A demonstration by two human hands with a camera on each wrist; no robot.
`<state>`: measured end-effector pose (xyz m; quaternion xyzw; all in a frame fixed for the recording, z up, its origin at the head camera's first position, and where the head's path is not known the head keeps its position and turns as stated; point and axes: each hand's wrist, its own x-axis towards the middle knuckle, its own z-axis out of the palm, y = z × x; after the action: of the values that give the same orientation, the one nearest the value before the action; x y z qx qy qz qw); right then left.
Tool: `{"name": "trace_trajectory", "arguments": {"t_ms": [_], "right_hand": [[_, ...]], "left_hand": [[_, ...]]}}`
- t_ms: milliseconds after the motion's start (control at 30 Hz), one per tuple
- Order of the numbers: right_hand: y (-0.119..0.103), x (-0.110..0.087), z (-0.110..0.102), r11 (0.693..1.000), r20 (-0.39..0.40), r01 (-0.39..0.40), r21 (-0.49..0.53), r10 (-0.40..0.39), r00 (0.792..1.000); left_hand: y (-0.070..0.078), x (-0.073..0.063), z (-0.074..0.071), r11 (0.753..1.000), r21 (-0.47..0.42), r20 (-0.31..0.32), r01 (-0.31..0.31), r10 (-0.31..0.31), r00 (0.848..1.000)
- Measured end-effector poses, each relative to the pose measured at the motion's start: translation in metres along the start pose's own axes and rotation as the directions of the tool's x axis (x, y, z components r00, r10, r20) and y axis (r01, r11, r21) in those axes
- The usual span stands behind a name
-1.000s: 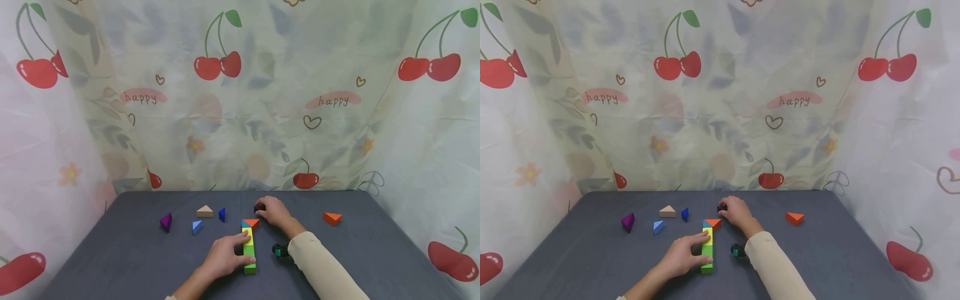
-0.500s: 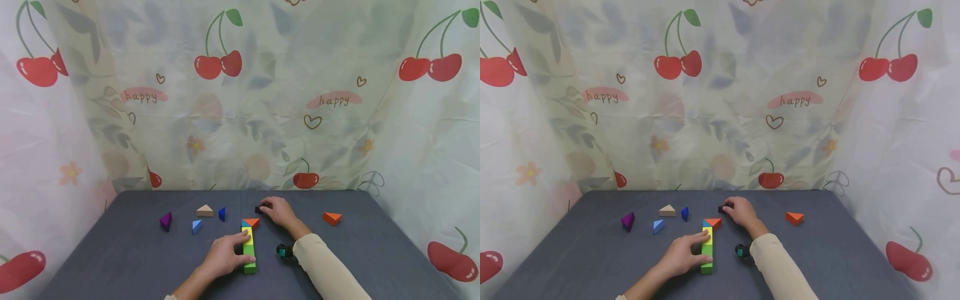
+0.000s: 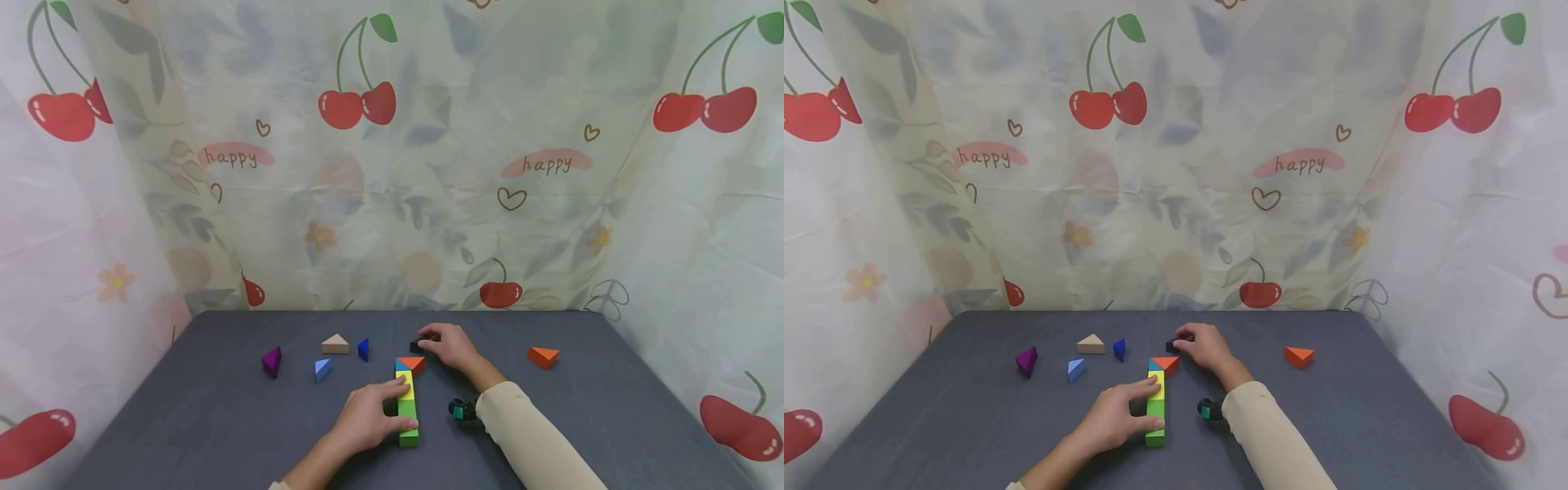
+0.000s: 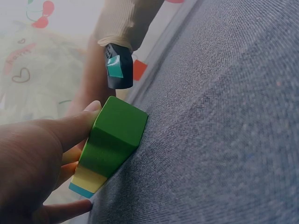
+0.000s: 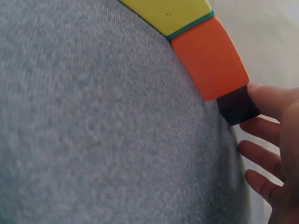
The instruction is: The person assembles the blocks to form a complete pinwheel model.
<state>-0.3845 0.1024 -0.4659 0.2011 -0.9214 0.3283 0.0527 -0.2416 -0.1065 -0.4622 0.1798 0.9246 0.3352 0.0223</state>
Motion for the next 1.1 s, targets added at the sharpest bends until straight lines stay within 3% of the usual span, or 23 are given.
{"name": "trace_trajectory", "arguments": {"t_ms": [200,500,1100], "right_hand": [[-0.004,0.001,0.001,0.999,0.025,0.041,0.025,-0.041,0.999],[-0.007,0.002,0.004,0.998,0.005,-0.009,0.070,0.008,1.000],[-0.017,0.003,0.010,0.997,0.067,0.035,0.066,-0.039,0.997]], "left_hand": [[0.001,0.000,0.000,1.000,0.005,-0.011,-0.008,0.008,1.000],[0.001,0.000,0.001,1.000,0.007,0.000,0.001,-0.001,1.000],[0.003,-0.002,-0.002,1.000,0.005,-0.004,-0.021,0.021,1.000]]}}
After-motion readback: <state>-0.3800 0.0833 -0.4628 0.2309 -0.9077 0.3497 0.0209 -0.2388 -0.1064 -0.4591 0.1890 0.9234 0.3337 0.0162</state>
